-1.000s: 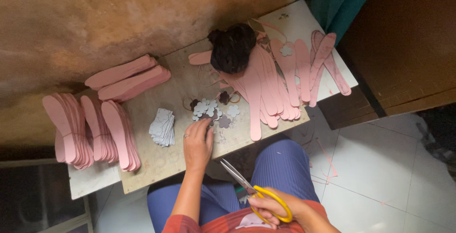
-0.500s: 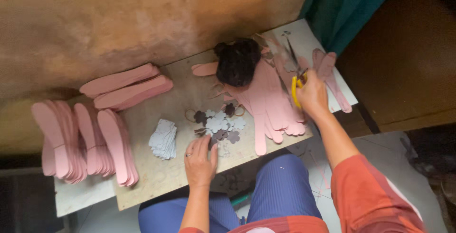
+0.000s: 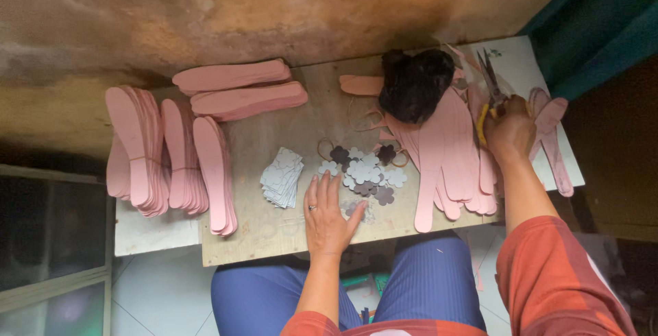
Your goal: The person sits on the floor and uses yellow-handled scissors to cut small white paper pieces into flower shapes. They trim the edges of each piece and place the finished shapes onto a pile on the table.
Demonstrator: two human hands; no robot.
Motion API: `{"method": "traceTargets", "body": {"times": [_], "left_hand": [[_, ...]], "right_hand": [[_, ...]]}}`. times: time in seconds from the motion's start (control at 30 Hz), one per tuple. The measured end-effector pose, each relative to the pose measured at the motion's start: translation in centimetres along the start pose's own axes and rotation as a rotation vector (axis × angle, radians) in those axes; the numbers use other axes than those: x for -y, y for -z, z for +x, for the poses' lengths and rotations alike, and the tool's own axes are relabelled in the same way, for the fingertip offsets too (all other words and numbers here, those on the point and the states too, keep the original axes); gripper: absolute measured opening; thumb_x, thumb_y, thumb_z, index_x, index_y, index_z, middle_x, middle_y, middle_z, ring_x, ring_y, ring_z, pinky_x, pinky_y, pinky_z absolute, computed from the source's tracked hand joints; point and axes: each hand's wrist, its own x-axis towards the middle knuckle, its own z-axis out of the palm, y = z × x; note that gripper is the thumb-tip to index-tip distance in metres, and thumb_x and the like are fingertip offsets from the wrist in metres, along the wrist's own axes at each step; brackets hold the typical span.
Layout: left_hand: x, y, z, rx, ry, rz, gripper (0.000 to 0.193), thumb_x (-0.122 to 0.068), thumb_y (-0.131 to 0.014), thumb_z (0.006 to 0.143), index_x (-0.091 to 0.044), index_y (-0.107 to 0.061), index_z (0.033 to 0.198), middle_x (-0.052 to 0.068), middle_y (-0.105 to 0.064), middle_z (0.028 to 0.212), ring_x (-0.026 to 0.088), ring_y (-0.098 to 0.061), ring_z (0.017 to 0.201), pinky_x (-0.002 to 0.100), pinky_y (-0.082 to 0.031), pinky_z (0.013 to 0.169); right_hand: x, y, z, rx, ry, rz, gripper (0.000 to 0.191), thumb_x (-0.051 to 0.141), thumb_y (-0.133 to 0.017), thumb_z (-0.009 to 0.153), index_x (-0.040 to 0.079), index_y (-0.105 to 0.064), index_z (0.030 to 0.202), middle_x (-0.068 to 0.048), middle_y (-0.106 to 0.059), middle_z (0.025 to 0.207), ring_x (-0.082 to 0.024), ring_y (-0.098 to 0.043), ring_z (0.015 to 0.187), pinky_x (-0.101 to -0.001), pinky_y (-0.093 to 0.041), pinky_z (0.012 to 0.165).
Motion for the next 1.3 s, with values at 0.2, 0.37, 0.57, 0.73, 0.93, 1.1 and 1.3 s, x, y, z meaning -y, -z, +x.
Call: {"method": "traceTargets", "body": {"times": [0.2,0.37,0.57,0.73,0.93,1.1,1.3], "left_hand": [[0.4,-0.2,-0.4,0.035,-0.094,-0.082,0.058,-0.029,-0.075,0.080,-0.011,-0.059,0.132,0.007,-0.056,0.145,0.030,-0.044,0.143,0.045,-0.035,0.118],[0.6,-0.4,-0.1,0.023,-0.002,-0.062,0.060,-0.025,-0.074,0.080,-0.009,-0.057,0.136,0.008,-0.055,0.147,0.031,-0.042,0.143,0.045,-0.035,0.116],[0.3,-0.2,0.1,-0.042,0.059,0.049,0.064,-0.034,-0.070,0.091,-0.007,-0.051,0.145,0.011,-0.052,0.149,0.034,-0.039,0.144,0.048,-0.032,0.118],[0.1,0.0,0.4,0.048,0.106,0.088,0.068,-0.041,-0.063,0.095,-0.007,-0.046,0.150,0.010,-0.050,0.152,0.034,-0.036,0.146,0.050,-0.024,0.120],[0.2,0.4,0.5,0.080,0.071,0.038,0.069,-0.042,-0.061,0.096,-0.008,-0.045,0.153,0.008,-0.050,0.153,0.032,-0.036,0.147,0.050,-0.021,0.123],[0.1,0.9,0.4,0.041,0.143,0.107,0.075,-0.040,-0.061,0.088,-0.007,-0.043,0.153,0.009,-0.045,0.157,0.033,-0.030,0.150,0.048,-0.021,0.122],[-0.4,1.6,1.0,0.060,0.150,0.113,0.069,-0.042,-0.059,0.095,-0.008,-0.042,0.152,0.011,-0.043,0.157,0.035,-0.027,0.150,0.051,-0.018,0.122]], "right_hand": [[0.5,0.4,0.6,-0.351,0.231,-0.386,0.033,0.013,-0.084,0.074,0.006,-0.061,0.097,-0.015,-0.068,0.093,-0.039,-0.068,0.093,-0.0522,-0.052,0.089],[2.0,0.6,-0.9,-0.030,-0.147,0.421,0.022,-0.001,-0.074,0.093,-0.001,-0.059,0.109,-0.014,-0.070,0.101,-0.025,-0.068,0.090,-0.0385,-0.055,0.078],[6.8,-1.0,-6.9,0.458,-0.464,0.851,0.022,0.012,-0.073,0.094,0.002,-0.057,0.105,-0.010,-0.070,0.088,-0.016,-0.066,0.069,-0.0288,-0.053,0.058],[9.1,-0.5,-13.6,0.572,-0.405,0.746,0.031,0.021,-0.075,0.089,-0.001,-0.064,0.109,-0.007,-0.077,0.104,-0.012,-0.072,0.079,-0.0265,-0.057,0.069],[10.5,0.2,-20.4,0.665,-0.384,0.289,0.049,0.032,-0.089,0.078,0.000,-0.064,0.107,-0.019,-0.074,0.086,-0.028,-0.071,0.075,-0.0379,-0.055,0.069],[11.0,-0.6,-21.9,0.371,0.028,0.347,0.055,0.029,-0.089,0.072,-0.002,-0.061,0.108,-0.021,-0.072,0.098,-0.038,-0.071,0.085,-0.0432,-0.055,0.070],[11.7,0.2,-21.2,0.507,-0.126,0.321,0.059,0.029,-0.093,0.067,-0.001,-0.058,0.102,-0.019,-0.072,0.095,-0.037,-0.073,0.088,-0.0430,-0.057,0.073]]}}
